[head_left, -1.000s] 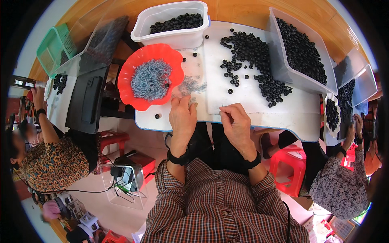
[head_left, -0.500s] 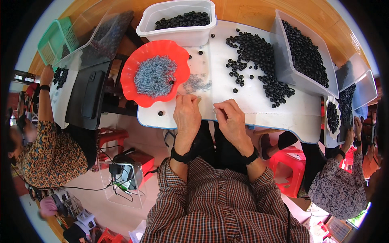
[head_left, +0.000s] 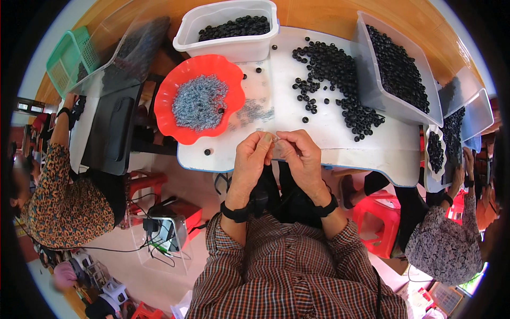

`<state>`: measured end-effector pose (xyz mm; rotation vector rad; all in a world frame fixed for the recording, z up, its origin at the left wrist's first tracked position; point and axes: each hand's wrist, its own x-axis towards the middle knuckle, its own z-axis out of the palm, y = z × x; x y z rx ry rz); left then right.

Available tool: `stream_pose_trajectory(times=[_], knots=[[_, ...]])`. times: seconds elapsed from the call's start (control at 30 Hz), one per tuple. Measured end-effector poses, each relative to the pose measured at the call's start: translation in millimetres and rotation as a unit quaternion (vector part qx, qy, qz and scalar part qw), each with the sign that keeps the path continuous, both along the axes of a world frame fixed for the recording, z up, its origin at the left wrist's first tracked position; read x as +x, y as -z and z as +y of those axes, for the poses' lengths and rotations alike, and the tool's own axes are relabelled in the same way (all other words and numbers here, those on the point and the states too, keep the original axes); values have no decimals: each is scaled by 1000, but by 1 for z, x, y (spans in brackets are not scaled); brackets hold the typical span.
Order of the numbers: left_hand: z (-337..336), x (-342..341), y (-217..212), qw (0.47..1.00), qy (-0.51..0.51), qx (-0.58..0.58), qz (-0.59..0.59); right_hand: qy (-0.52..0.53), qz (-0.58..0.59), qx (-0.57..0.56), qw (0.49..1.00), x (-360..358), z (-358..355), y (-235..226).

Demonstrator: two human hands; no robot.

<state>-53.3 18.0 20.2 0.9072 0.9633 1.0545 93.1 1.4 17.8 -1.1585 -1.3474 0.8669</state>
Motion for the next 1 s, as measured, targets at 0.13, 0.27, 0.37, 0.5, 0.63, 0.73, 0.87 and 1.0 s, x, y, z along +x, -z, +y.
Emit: stream_pose_trajectory(times=[0.13, 0.27, 0.37, 0.5, 0.63, 0.73, 0.87, 1.0], knots=[[1, 15, -3, 999, 18, 15, 33, 18, -4, 14, 1000, 7, 0, -4], [1, 32, -3, 997, 19, 10, 68, 61, -52, 48, 996, 20, -2, -7], [4, 47, 4, 985, -1, 61, 163, 86, -87, 65, 990, 30, -6, -8], [15, 61, 0, 888, -72, 289, 351, 132, -92, 50, 986, 48, -7, 0], [30, 77, -6, 895, -80, 275, 342, 158, -81, 48, 983, 62, -6, 4], [43, 85, -9, 889, -51, 274, 364, 177, -99, 43, 978, 68, -5, 7], [56, 95, -15, 870, -14, 283, 404, 181, -85, 44, 979, 69, -4, 8], [65, 99, -10, 846, 18, 288, 448, 181, -71, 41, 980, 68, -2, 10]])
